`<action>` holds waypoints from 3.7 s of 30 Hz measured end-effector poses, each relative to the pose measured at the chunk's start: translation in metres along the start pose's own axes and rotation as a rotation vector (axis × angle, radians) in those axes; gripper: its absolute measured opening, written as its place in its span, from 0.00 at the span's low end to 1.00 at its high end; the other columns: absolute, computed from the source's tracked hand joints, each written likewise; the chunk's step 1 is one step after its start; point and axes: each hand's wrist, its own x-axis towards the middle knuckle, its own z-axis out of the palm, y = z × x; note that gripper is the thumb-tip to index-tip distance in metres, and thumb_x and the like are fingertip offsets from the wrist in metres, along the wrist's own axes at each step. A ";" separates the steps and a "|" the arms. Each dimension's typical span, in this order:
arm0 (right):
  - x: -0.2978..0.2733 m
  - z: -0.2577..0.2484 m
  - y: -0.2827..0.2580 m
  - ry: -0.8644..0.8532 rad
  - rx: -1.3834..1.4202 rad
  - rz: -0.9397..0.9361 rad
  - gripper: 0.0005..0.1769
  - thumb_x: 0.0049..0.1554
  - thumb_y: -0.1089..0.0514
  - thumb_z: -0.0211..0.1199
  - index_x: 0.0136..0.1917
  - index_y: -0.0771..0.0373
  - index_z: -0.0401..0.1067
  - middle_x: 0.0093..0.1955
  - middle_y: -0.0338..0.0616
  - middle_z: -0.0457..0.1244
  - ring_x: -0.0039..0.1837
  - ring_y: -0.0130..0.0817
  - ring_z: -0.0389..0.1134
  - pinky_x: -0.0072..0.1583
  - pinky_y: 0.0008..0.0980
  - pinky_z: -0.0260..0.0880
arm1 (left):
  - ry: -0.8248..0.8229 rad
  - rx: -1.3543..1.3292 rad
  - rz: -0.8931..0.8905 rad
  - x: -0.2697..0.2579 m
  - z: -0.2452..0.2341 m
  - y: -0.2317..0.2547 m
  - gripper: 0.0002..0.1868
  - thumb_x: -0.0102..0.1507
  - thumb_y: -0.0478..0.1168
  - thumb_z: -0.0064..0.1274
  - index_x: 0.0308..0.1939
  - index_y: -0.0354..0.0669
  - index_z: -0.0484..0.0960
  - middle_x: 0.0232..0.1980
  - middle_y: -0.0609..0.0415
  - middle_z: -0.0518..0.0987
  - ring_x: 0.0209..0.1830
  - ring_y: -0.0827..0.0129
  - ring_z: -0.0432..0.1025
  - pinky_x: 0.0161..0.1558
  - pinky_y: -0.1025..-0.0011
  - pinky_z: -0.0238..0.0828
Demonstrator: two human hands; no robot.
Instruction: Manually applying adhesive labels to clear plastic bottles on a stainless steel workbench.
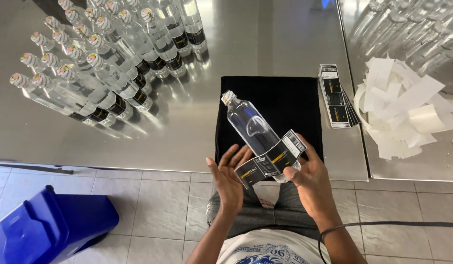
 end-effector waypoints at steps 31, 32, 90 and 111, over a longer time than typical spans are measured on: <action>0.009 -0.014 0.024 -0.224 -1.119 -0.729 0.51 0.66 0.22 0.39 0.88 0.58 0.51 0.78 0.46 0.66 0.77 0.47 0.68 0.72 0.50 0.69 | -0.221 0.115 0.351 -0.019 0.080 0.026 0.34 0.61 0.48 0.74 0.61 0.47 0.67 0.49 0.45 0.84 0.54 0.57 0.80 0.53 0.58 0.80; 0.011 -0.017 0.026 -0.224 -1.121 -0.726 0.51 0.66 0.22 0.39 0.88 0.58 0.51 0.78 0.46 0.66 0.77 0.47 0.68 0.72 0.50 0.69 | -0.219 0.113 0.349 -0.017 0.080 0.022 0.34 0.61 0.48 0.74 0.61 0.47 0.67 0.49 0.45 0.84 0.54 0.57 0.80 0.53 0.58 0.80; -0.027 -0.011 0.000 0.068 -0.451 -0.894 0.43 0.50 0.52 0.78 0.71 0.53 0.57 0.69 0.58 0.64 0.71 0.55 0.74 0.70 0.50 0.85 | -0.281 1.321 1.403 0.005 0.040 -0.040 0.22 0.80 0.36 0.41 0.76 0.29 0.67 0.77 0.32 0.72 0.80 0.41 0.70 0.82 0.45 0.69; -0.024 -0.078 0.032 -0.445 -0.379 -0.663 0.21 0.61 0.64 0.65 0.68 0.59 0.74 0.75 0.61 0.65 0.82 0.61 0.65 0.83 0.63 0.66 | -0.475 1.180 1.457 0.011 0.029 -0.019 0.13 0.78 0.39 0.47 0.60 0.34 0.79 0.60 0.40 0.83 0.62 0.48 0.82 0.71 0.50 0.77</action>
